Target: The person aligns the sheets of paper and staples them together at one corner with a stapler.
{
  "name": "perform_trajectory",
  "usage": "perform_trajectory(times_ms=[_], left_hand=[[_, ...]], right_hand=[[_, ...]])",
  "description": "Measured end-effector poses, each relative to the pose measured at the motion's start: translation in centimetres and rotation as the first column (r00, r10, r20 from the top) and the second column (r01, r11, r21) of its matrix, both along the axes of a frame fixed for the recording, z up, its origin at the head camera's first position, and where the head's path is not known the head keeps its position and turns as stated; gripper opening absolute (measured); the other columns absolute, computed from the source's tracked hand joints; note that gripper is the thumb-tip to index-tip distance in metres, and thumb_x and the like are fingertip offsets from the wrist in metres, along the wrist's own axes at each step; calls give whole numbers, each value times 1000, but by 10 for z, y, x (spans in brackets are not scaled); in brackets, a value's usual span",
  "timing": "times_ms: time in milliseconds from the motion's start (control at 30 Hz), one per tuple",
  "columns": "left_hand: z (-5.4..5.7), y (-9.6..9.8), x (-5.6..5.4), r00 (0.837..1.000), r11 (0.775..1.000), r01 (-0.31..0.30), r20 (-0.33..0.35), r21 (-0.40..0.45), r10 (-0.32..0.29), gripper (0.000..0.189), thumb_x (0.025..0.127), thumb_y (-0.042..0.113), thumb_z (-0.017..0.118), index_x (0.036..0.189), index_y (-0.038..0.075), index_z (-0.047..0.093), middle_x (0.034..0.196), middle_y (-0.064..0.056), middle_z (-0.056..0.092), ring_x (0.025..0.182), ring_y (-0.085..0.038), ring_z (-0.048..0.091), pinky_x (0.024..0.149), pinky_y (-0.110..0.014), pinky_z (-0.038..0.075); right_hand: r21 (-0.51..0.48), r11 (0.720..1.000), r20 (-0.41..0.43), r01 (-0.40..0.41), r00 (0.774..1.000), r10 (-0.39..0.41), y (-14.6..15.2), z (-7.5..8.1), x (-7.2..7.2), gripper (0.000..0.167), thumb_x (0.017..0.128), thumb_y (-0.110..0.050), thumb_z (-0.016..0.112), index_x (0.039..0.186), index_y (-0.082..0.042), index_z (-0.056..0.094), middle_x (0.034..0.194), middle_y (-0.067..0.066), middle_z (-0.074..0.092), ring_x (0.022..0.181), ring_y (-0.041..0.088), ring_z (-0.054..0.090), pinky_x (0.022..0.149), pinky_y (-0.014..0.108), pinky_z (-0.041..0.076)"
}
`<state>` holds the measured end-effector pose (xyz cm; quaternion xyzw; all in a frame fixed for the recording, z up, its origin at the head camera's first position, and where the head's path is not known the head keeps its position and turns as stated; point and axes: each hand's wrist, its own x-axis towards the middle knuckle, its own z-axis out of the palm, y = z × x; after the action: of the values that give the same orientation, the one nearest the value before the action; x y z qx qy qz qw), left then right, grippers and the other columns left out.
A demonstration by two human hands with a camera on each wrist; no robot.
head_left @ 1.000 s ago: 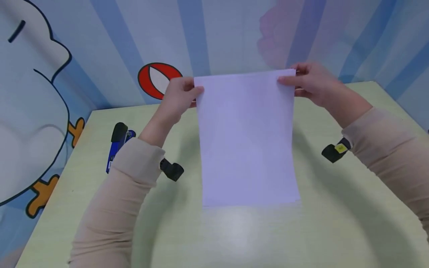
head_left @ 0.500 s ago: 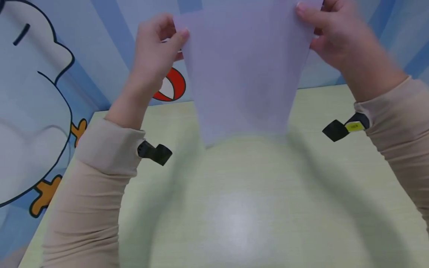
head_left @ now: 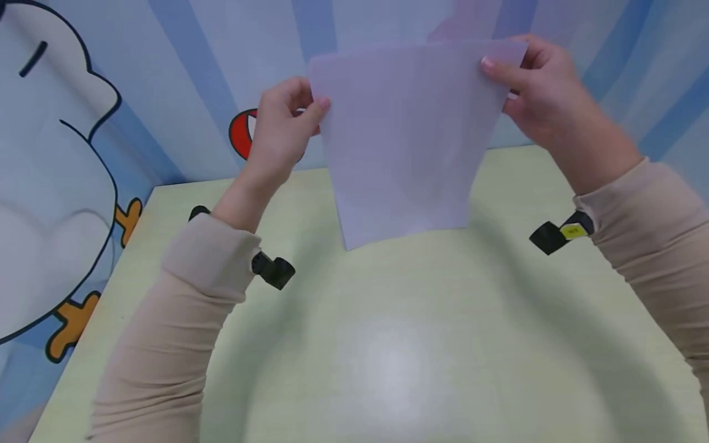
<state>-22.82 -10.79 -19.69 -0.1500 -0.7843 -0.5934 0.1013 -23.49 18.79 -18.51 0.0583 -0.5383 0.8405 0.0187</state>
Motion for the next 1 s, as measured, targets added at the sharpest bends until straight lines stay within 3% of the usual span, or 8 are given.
perform_trajectory(times_ms=[133, 333, 500, 567, 667, 833, 1000], left_hand=[[-1, 1, -3, 999, 999, -21, -33, 28, 22, 20, 92, 12, 57, 109, 1, 60, 98, -8, 60, 84, -20, 57, 78, -29, 50], [15, 5, 1, 989, 995, -67, -130, 75, 76, 20, 93, 11, 56, 110, 2, 61, 98, -7, 60, 87, -18, 55, 78, -28, 49], [15, 10, 2, 991, 993, -115, -74, 0, 115, 17, 93, 13, 55, 106, 3, 60, 99, -7, 59, 85, -18, 54, 76, -26, 48], [10, 11, 0, 992, 993, -120, -39, -17, 119, 17, 93, 13, 55, 106, 3, 60, 99, -7, 59, 85, -17, 54, 75, -26, 48], [4, 13, -4, 991, 992, -126, -39, -6, 125, 15, 94, 12, 55, 104, 2, 60, 97, -7, 58, 84, -17, 52, 72, -26, 46], [5, 15, -5, 975, 988, -156, -163, -5, 153, 13, 95, 11, 53, 99, 1, 59, 87, -5, 54, 73, -18, 49, 67, -24, 43], [15, 17, 4, 930, 976, -216, -311, -31, 196, 17, 96, 12, 51, 103, 0, 61, 91, -7, 59, 76, -15, 54, 70, -21, 45]], right_hand=[[-4, 1000, -58, -26, 998, 26, 0, 2, 2, 10, 82, 6, 64, 91, 3, 61, 97, 9, 57, 90, 21, 55, 72, 30, 50], [16, 1000, -96, -13, 995, 15, 0, 21, 4, 28, 83, 3, 64, 111, -1, 61, 115, 7, 55, 106, 22, 49, 76, 31, 51], [79, 997, -39, 25, 999, -22, 0, 19, 2, 24, 83, 0, 65, 107, 0, 60, 116, 7, 51, 107, 20, 45, 76, 29, 49], [73, 997, -16, 31, 999, -30, 0, 13, 0, 20, 84, -2, 64, 104, 0, 60, 110, 6, 50, 105, 20, 44, 77, 28, 47], [32, 999, -18, 37, 999, -36, -2, 8, -3, 18, 85, -3, 62, 103, 1, 59, 105, 7, 49, 104, 20, 45, 77, 29, 45], [-22, 998, -101, 52, 993, -54, -5, 12, 0, 18, 86, -1, 60, 102, 5, 59, 101, 10, 50, 104, 21, 45, 81, 29, 42], [-66, 995, -164, 76, 983, -86, -6, 23, 8, 23, 86, 2, 58, 109, 3, 60, 108, 10, 52, 109, 20, 47, 92, 27, 43]])
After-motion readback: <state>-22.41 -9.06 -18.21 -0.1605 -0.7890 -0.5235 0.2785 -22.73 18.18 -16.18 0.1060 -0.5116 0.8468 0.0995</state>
